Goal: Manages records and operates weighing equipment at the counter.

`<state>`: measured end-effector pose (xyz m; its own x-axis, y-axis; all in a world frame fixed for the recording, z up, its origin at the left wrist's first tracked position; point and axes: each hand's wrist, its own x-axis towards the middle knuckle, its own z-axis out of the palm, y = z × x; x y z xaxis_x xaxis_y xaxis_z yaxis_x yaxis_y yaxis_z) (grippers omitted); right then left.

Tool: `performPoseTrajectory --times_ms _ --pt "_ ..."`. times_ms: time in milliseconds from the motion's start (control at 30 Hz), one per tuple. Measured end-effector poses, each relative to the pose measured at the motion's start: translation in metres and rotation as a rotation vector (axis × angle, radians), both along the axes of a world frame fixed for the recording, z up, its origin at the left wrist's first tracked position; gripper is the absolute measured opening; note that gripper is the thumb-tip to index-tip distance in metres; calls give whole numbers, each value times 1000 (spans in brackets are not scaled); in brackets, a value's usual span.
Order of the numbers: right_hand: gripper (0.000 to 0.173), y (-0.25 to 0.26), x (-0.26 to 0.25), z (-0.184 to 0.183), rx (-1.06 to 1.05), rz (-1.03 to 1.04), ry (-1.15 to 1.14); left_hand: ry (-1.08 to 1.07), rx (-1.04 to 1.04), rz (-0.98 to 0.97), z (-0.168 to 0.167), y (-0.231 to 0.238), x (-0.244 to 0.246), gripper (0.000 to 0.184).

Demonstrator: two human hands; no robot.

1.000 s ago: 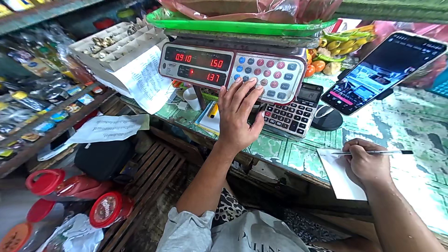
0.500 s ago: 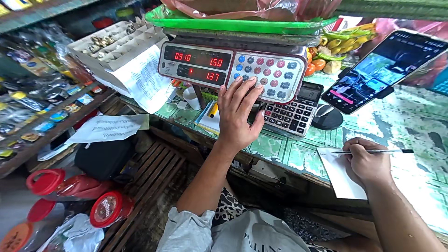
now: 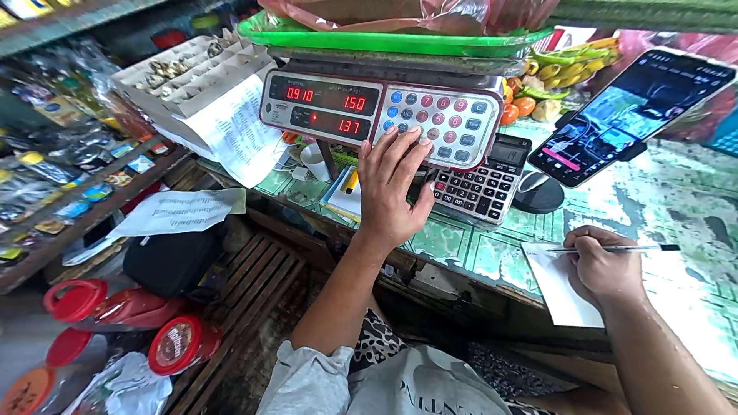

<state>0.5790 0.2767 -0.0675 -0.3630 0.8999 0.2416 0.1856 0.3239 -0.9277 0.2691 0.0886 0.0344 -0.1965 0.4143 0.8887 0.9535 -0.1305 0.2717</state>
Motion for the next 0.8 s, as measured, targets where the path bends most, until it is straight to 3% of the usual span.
performPoseTrajectory --times_ms 367,600,800 --pt "24 3 1 -2 27 1 -22 -9 11 2 0 1 2 46" --pt "34 2 -2 -2 -71 1 119 -10 -20 2 2 -4 3 46" --pt "41 3 -1 -4 -95 27 145 -66 45 -146 -10 -22 41 27"
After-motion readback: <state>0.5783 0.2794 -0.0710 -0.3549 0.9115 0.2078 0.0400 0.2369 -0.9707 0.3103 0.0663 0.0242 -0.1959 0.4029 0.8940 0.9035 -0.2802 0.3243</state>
